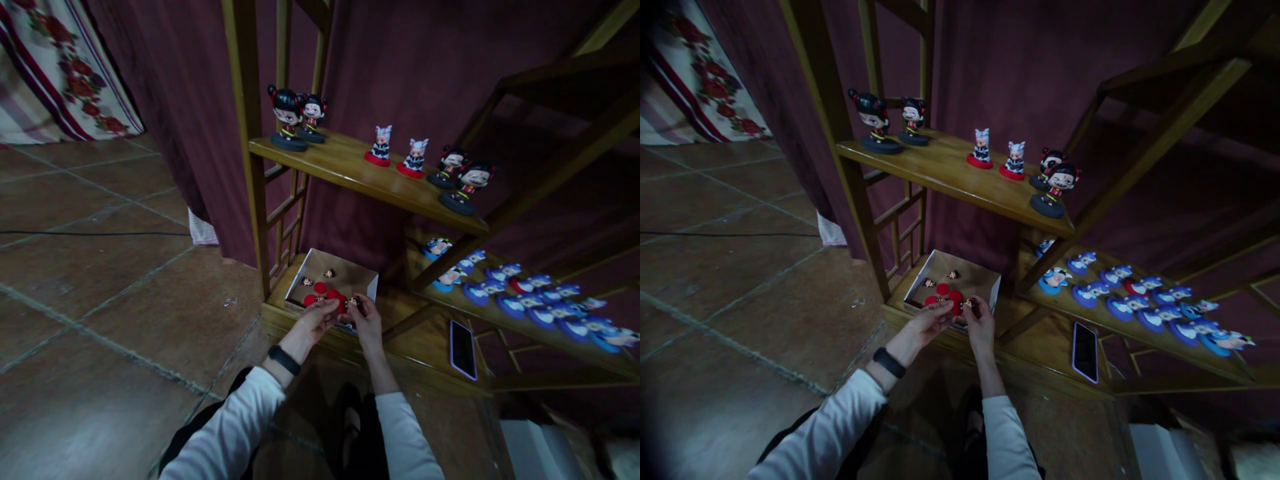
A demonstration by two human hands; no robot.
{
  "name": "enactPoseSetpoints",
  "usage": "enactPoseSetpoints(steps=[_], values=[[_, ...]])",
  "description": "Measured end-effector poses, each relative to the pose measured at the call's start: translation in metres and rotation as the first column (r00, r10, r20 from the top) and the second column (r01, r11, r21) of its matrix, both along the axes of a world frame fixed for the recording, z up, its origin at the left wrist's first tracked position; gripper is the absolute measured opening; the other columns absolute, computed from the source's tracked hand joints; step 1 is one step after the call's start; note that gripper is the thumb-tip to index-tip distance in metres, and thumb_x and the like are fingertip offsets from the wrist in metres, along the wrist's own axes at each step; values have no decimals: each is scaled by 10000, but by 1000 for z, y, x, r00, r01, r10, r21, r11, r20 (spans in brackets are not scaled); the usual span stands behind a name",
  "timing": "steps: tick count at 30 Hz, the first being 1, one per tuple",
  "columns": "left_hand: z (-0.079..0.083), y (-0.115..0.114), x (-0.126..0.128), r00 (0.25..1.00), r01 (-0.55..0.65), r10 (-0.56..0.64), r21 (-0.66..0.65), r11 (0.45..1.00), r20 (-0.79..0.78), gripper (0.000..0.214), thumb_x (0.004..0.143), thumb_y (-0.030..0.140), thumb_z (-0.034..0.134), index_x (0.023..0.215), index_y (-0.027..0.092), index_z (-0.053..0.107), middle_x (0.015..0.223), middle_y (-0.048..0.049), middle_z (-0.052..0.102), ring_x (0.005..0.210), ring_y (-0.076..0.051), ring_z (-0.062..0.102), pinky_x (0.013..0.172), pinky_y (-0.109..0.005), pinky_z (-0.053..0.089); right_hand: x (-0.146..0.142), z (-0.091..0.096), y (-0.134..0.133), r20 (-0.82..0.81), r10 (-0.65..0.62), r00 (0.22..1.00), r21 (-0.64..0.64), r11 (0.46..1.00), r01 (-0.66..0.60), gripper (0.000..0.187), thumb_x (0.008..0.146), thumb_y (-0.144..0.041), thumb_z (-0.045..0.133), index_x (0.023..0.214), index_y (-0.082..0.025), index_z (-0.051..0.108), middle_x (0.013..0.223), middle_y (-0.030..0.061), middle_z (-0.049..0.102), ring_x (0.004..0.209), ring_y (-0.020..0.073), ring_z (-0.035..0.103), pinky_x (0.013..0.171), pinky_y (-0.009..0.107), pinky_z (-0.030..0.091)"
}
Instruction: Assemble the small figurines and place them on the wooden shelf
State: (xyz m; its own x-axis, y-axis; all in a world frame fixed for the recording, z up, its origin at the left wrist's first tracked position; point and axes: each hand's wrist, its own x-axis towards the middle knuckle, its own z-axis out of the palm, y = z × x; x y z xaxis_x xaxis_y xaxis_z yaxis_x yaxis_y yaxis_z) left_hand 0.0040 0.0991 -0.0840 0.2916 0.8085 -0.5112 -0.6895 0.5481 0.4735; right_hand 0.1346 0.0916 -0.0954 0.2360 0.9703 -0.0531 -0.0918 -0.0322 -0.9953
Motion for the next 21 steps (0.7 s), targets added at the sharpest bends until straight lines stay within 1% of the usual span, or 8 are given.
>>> enactPoseSetpoints(steps=[5, 8, 10, 12, 14, 17, 21], values=[[4, -2, 2, 999, -29, 30, 22, 999, -44, 66, 676, 91, 692, 729, 100, 654, 682, -65, 675, 605, -124, 638, 627, -236, 526, 1, 0, 0, 70, -5, 998, 24, 1000, 3, 416, 661, -387, 639, 1034, -219, 564, 950, 35, 624, 811, 175, 602, 670, 305, 547], [4, -2, 2, 997, -35, 37, 33, 999, -62, 63, 676, 99, 693, 728, 89, 658, 699, -85, 679, 609, -131, 640, 627, -241, 530, 1, 3, -3, 211, -6, 977, 73, 997, -9, 398, 712, -392, 594, 1073, -230, 554, 965, 44, 626, 838, 185, 600, 698, 321, 535], [3, -2, 2, 997, -36, 38, 37, 999, -67, 63, 677, 106, 693, 726, 85, 660, 691, -86, 677, 601, -131, 638, 626, -243, 531, 1, 7, -7, 374, -20, 927, 127, 991, -30, 370, 757, -383, 549, 1095, -235, 550, 1002, 60, 617, 883, 196, 590, 752, 340, 513], [2, -2, 1, 997, -38, 40, 32, 999, -73, 52, 683, 109, 688, 719, 87, 659, 673, -77, 673, 580, -125, 630, 620, -246, 532, 1, 12, -10, 536, -34, 844, 178, 981, -74, 342, 799, -365, 499, 1112, -236, 547, 1041, 78, 600, 937, 207, 575, 816, 363, 479], [1, -1, 1, 996, -41, 43, 18, 999, -82, 33, 692, 107, 678, 709, 90, 656, 658, -69, 667, 568, -121, 625, 607, -243, 530, 0, 16, -13, 645, -42, 763, 209, 970, -124, 325, 831, -345, 453, 1126, -240, 539, 1061, 87, 587, 974, 213, 560, 856, 374, 449], [-1, 0, -1, 995, -45, 43, -15, 999, -88, 31, 691, 99, 676, 693, 94, 645, 657, -66, 663, 574, -120, 626, 594, -235, 525, -1, 17, -14, 713, -50, 700, 232, 958, -168, 318, 849, -329, 424, 1137, -246, 529, 1055, 87, 590, 976, 211, 560, 855, 368, 440], [-3, 1, -4, 997, -34, 30, -58, 998, -67, 60, 680, 80, 681, 685, 96, 623, 640, -57, 650, 555, -114, 617, 587, -235, 525, -1, 16, -13, 735, -46, 676, 227, 957, -182, 326, 854, -326, 413, 1152, -246, 518, 1058, 86, 593, 963, 211, 566, 835, 362, 446]])
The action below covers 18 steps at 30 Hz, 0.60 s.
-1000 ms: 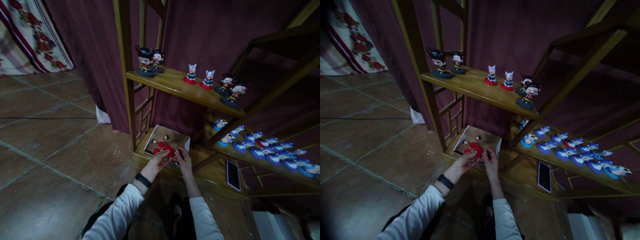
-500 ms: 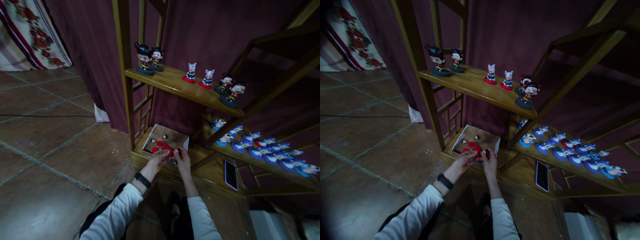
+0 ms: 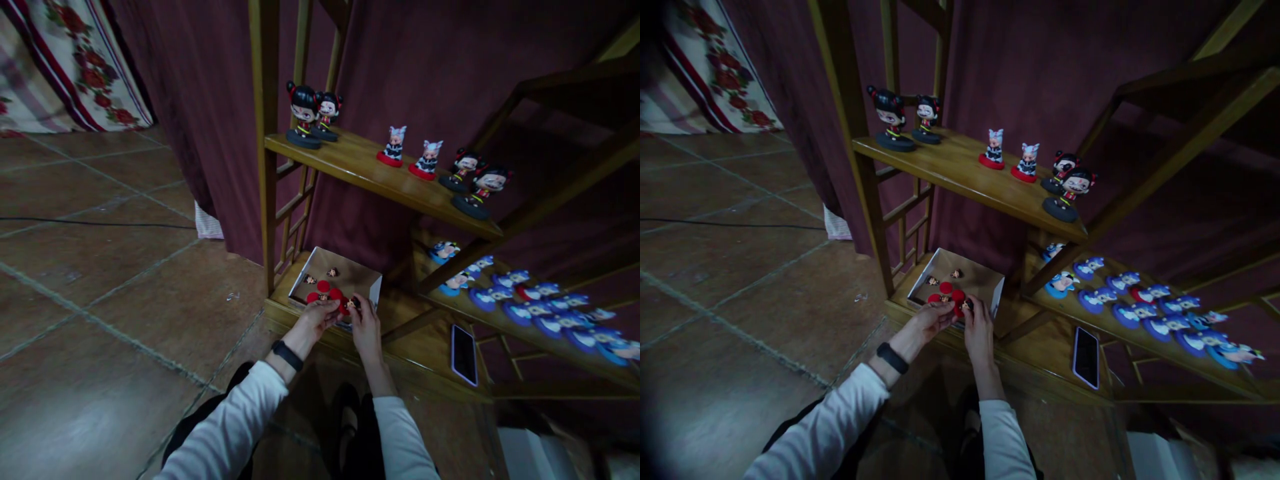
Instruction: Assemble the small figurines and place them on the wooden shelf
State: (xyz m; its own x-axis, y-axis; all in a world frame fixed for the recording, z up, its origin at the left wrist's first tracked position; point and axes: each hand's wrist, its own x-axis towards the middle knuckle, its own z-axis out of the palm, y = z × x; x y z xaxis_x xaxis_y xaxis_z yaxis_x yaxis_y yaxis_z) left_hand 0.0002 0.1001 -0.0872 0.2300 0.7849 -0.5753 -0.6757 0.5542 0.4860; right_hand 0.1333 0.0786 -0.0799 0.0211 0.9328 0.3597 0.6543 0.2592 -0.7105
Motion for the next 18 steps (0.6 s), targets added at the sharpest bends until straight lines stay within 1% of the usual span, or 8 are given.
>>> enactPoseSetpoints(steps=[6, 9, 12, 18], values=[[1, -3, -5, 999, 17, -16, -23, 1000, 52, 77, 695, 66, 664, 693, 107, 599, 664, -51, 650, 585, -114, 626, 625, -247, 533, -2, 1, -3, 16, 42, 999, 4, 999, -42, 334, 868, -327, 387, 1171, -253, 506, 1075, 85, 587, 983, 206, 564, 840, 346, 446], [1, -5, -3, 999, 6, -4, -34, 999, 46, 60, 700, 69, 660, 713, 104, 613, 683, -55, 657, 588, -115, 627, 617, -243, 533, -4, 0, -3, 29, 23, 999, 10, 1000, -23, 336, 869, -330, 387, 1172, -247, 507, 1077, 91, 588, 975, 211, 570, 829, 349, 449], [0, -8, 1, 998, -37, 38, -24, 999, 47, 45, 710, 67, 649, 734, 100, 630, 700, -61, 665, 599, -117, 629, 620, -237, 533, -6, -3, -3, 19, -21, 1000, 12, 1000, 21, 334, 867, -329, 395, 1170, -243, 508, 1068, 93, 587, 978, 216, 566, 834, 356, 446], [-3, -14, 11, 991, -125, 125, -1, 992, 55, 46, 721, 67, 637, 745, 107, 636, 692, -48, 664, 607, -109, 626, 625, -220, 527, -7, -6, -1, 23, -66, 998, 0, 998, 66, 333, 871, -312, 391, 1179, -243, 498, 1057, 93, 584, 975, 217, 561, 851, 366, 442]])
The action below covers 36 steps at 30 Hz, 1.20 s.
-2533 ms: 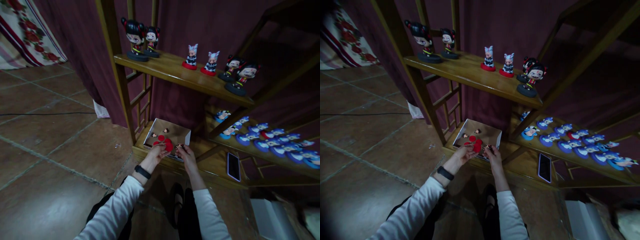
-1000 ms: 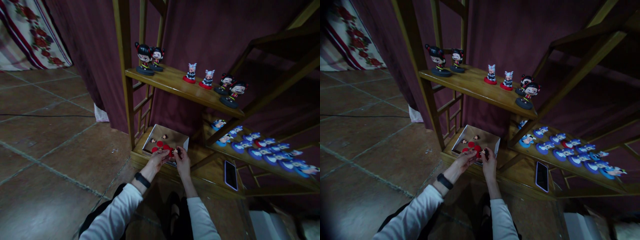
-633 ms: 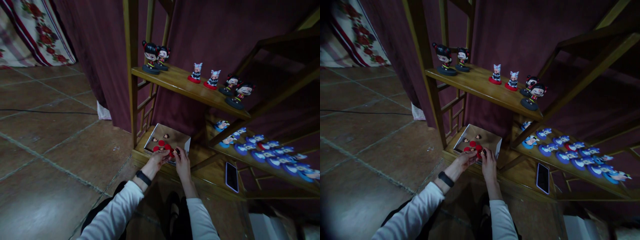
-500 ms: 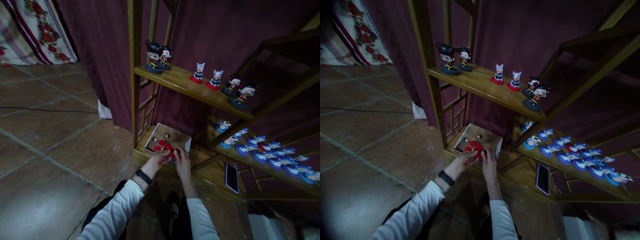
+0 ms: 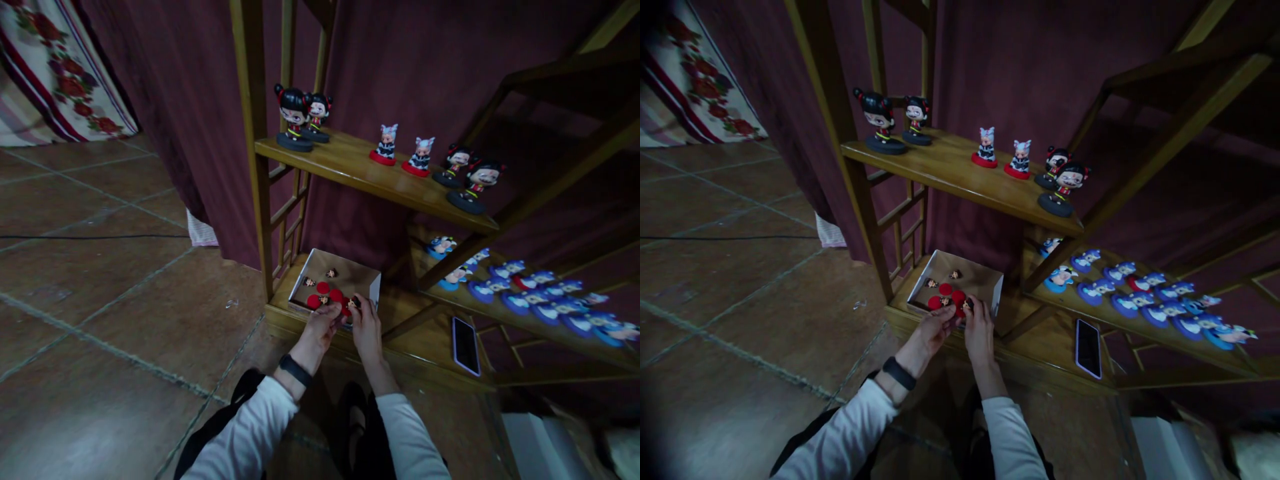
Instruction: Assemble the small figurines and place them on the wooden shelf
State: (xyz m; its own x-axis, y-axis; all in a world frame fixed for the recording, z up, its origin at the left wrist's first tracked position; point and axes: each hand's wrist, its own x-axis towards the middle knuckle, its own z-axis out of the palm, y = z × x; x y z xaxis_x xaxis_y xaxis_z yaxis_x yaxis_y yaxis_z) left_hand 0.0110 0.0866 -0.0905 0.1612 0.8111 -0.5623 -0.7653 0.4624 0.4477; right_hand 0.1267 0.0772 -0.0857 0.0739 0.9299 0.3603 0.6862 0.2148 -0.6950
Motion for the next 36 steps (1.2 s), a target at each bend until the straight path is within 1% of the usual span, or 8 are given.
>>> enactPoseSetpoints(steps=[10, 13, 16, 20, 23, 26, 30, 36], values=[[1, 3, -1, 995, 62, -53, 108, 992, -84, 148, 603, 119, 744, 725, 96, 664, 657, -46, 668, 572, -106, 609, 580, -208, 497, -4, 3, -3, 43, 34, 999, -1, 999, -34, 357, 882, -273, 361, 1222, -233, 461, 1073, 100, 559, 990, 218, 553, 862, 385, 454], [3, 5, -1, 990, 65, -44, 159, 985, -131, 178, 551, 115, 768, 693, 94, 662, 627, -37, 662, 555, -106, 602, 576, -211, 492, -4, 5, -4, -40, 56, 998, -10, 998, -57, 411, 865, -269, 396, 1275, -259, 410, 1119, 95, 552, 975, 214, 566, 865, 392, 454], [4, 5, -3, 989, 43, -17, 177, 983, -145, 173, 565, 124, 761, 705, 101, 661, 651, -38, 670, 562, -107, 609, 592, -217, 495, -2, 0, -4, -214, 63, 975, -16, 998, -68, 518, 811, -280, 489, 1313, -263, 360, 1151, 87, 547, 963, 200, 573, 862, 383, 460], [2, 5, -7, 985, 30, -8, 124, 992, -170, 172, 612, 114, 734, 766, 106, 659, 713, -60, 685, 611, -116, 632, 627, -221, 503, 0, -15, 0, -519, -9, 855, -109, 992, -56, 468, 721, -327, 590, 1170, -214, 520, 1021, 67, 617, 903, 185, 587, 827, 351, 471], [0, 5, -6, 979, 43, -21, 107, 993, -202, 182, 609, 112, 738, 770, 108, 655, 717, -63, 686, 623, -123, 637, 662, -243, 514, -1, -21, 5, -711, -28, 703, -195, 968, -159, 365, 667, -364, 634, 992, -199, 612, 927, 42, 661, 864, 181, 598, 818, 339, 462], [-2, 6, -4, 967, 58, -17, 152, 987, -255, 226, 578, 157, 766, 770, 107, 659, 711, -63, 684, 630, -134, 637, 672, -265, 519, -3, -20, 9, -803, -34, 595, -217, 946, -239, 367, 614, -370, 680, 934, -195, 630, 904, 31, 676, 840, 182, 602, 804, 336, 456], [-2, 5, 0, 954, 76, -2, 237, 969, -298, 304, 523, 220, 795, 772, 103, 665, 694, -59, 678, 616, -144, 630, 662, -299, 520, -3, -13, 12, -838, -77, 540, -241, 940, -240, 382, 558, -350, 726, 897, -194, 642, 864, 17, 686, 803, 175, 605, 794, 329, 449], [2, 4, 2, 939, 90, 2, 250, 964, -343, 326, 487, 246, 803, 735, 91, 660, 663, -64, 664, 590, -144, 616, 634, -310, 514, 1, -6, 12, -854, -160, 496, -308, 922, -234, 347, 470, -307, 779, 764, -185, 642, 735, -5, 683, 723, 161, 603, 753, 314, 445]])
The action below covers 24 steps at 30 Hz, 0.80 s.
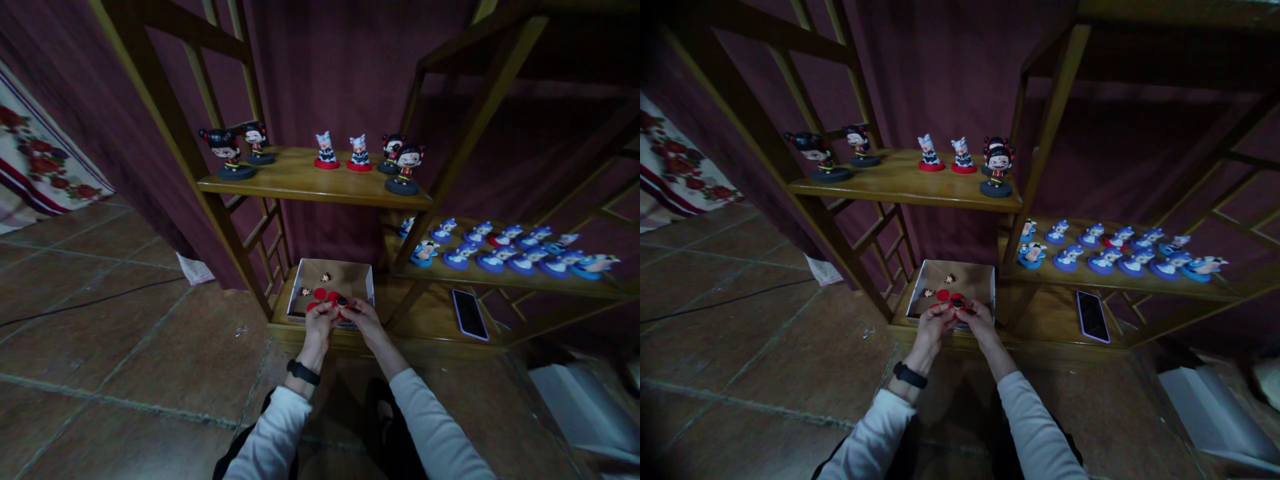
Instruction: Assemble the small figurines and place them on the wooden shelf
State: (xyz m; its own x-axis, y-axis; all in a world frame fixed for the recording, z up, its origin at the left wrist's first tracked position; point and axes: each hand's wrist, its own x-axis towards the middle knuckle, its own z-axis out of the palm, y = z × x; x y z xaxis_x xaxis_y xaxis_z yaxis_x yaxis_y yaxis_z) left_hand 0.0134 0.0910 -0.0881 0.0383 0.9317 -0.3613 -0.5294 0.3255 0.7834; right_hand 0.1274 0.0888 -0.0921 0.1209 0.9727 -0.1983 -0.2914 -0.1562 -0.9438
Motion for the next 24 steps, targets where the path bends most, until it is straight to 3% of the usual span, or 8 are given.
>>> enactPoseSetpoints(steps=[9, 16, 20, 24], values=[[-8, -3, 10, 993, -103, 103, -3, 995, -50, 285, 508, 255, 789, 701, 99, 647, 621, -53, 645, 602, -153, 615, 602, -292, 508, 5, -15, 3, -66, 48, 997, -15, 999, -49, 366, 449, -305, 795, 765, -174, 662, 736, 9, 691, 703, 166, 603, 711, 309, 446], [-7, -9, 5, 998, -53, 50, -67, 996, -50, 209, 589, 141, 746, 742, 111, 606, 666, -34, 634, 586, -113, 610, 621, -269, 519, -2, -19, -14, -172, -9, 985, -28, 1000, 4, 336, 471, -324, 783, 753, -173, 682, 769, 25, 700, 745, 173, 616, 726, 309, 458], [3, -29, -4, 999, -15, 13, -33, 999, -44, 252, 619, 118, 734, 835, 118, 605, 688, -26, 630, 587, -96, 607, 661, -274, 525, -3, -11, -39, -262, 19, 965, -34, 999, -29, 359, 490, -319, 782, 799, -172, 676, 793, 24, 701, 733, 164, 629, 715, 311, 475], [14, -63, -9, 994, 90, -88, 29, 996, -68, 367, 557, 106, 773, 888, 104, 613, 665, -28, 633, 597, -108, 615, 664, -259, 518, 2, -3, -72, -292, 41, 956, -69, 996, -64, 377, 522, -340, 770, 841, -165, 670, 791, 33, 702, 714, 152, 637, 688, 297, 483]])
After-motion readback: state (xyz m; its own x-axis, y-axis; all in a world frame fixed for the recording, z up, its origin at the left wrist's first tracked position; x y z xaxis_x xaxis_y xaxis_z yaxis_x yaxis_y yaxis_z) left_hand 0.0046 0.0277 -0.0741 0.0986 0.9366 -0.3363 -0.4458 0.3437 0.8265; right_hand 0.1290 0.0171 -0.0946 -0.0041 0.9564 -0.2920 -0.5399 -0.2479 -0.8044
